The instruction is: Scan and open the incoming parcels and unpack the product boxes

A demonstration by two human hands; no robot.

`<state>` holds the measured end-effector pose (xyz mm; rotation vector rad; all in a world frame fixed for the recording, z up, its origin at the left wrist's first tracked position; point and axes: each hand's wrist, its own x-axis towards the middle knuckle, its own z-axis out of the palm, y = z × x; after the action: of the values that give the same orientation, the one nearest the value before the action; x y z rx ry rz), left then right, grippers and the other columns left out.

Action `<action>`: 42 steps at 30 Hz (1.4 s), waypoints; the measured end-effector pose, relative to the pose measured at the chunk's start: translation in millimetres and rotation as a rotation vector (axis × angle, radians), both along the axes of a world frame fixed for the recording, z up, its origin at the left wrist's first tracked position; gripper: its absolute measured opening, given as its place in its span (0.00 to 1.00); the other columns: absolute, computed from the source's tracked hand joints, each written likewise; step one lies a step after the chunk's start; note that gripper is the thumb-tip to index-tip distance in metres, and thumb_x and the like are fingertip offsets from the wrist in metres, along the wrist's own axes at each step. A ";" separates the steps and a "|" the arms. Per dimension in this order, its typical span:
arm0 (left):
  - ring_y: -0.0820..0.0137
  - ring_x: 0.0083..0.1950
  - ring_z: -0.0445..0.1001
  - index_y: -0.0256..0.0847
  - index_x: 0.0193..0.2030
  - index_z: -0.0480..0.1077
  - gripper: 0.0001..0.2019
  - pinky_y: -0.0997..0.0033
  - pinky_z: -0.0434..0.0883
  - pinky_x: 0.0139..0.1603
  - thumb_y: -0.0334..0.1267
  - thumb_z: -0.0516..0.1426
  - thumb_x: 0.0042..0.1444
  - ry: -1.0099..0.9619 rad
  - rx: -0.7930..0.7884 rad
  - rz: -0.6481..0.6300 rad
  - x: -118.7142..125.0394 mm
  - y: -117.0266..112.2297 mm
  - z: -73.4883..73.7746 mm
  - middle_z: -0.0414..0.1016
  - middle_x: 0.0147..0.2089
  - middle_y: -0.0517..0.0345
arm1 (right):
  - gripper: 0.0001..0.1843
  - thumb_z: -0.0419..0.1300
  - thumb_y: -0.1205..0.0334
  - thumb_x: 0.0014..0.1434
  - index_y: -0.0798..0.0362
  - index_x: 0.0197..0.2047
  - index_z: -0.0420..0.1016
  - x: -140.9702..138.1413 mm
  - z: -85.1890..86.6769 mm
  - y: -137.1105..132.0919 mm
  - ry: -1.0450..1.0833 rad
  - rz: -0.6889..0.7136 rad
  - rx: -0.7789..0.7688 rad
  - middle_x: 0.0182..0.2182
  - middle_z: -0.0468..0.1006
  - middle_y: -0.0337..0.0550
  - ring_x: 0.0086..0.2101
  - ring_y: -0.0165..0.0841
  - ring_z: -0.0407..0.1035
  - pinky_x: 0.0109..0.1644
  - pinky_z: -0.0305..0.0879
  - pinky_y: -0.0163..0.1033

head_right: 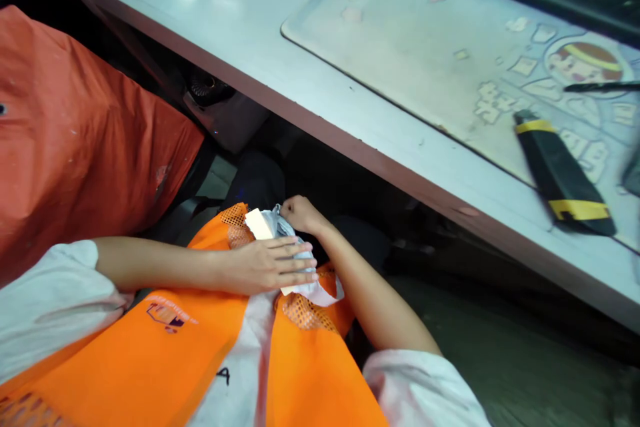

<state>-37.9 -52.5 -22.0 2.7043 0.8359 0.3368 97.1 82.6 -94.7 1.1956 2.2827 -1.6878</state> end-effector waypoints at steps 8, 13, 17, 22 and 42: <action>0.68 0.50 0.83 0.36 0.63 0.73 0.18 0.74 0.76 0.50 0.34 0.49 0.72 -0.311 -0.185 0.414 -76.6 42.1 2.5 0.83 0.53 0.49 | 0.28 0.59 0.38 0.60 0.53 0.23 0.65 83.2 36.5 -55.5 0.110 -0.232 -0.138 0.22 0.66 0.38 0.26 0.29 0.58 0.30 0.57 0.35; 0.72 0.29 0.75 0.37 0.32 0.72 0.20 0.76 0.68 0.32 0.39 0.48 0.73 -0.464 -0.218 0.545 -62.5 65.7 1.0 0.76 0.28 0.56 | 0.34 0.58 0.27 0.60 0.53 0.43 0.77 107.8 67.4 -92.2 0.433 -0.609 -0.141 0.38 0.78 0.48 0.38 0.39 0.71 0.43 0.71 0.42; 0.72 0.21 0.68 0.41 0.24 0.63 0.22 0.72 0.61 0.26 0.39 0.47 0.72 -0.465 -0.136 0.524 -33.3 73.2 2.2 0.68 0.20 0.60 | 0.38 0.59 0.25 0.59 0.52 0.50 0.77 100.4 83.0 -126.5 0.433 -0.894 0.173 0.42 0.79 0.50 0.44 0.41 0.73 0.52 0.72 0.44; 0.71 0.22 0.73 0.41 0.31 0.69 0.18 0.75 0.65 0.24 0.40 0.47 0.72 -0.530 -0.122 0.445 8.4 88.1 0.7 0.74 0.24 0.59 | 0.32 0.51 0.34 0.70 0.56 0.36 0.77 95.0 104.4 -137.4 0.327 -1.301 0.490 0.29 0.77 0.44 0.31 0.33 0.69 0.35 0.65 0.36; 0.60 0.39 0.84 0.44 0.49 0.77 0.15 0.69 0.76 0.41 0.42 0.49 0.72 -0.010 -0.313 0.127 30.3 101.2 41.0 0.84 0.40 0.51 | 0.26 0.48 0.43 0.73 0.47 0.36 0.81 128.9 97.1 -99.0 0.117 -0.636 0.694 0.32 0.82 0.47 0.32 0.40 0.77 0.37 0.75 0.43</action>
<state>-7.6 48.8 19.0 2.3664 0.9709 0.2246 226.0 -16.5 2.4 2.1906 2.8803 -1.0775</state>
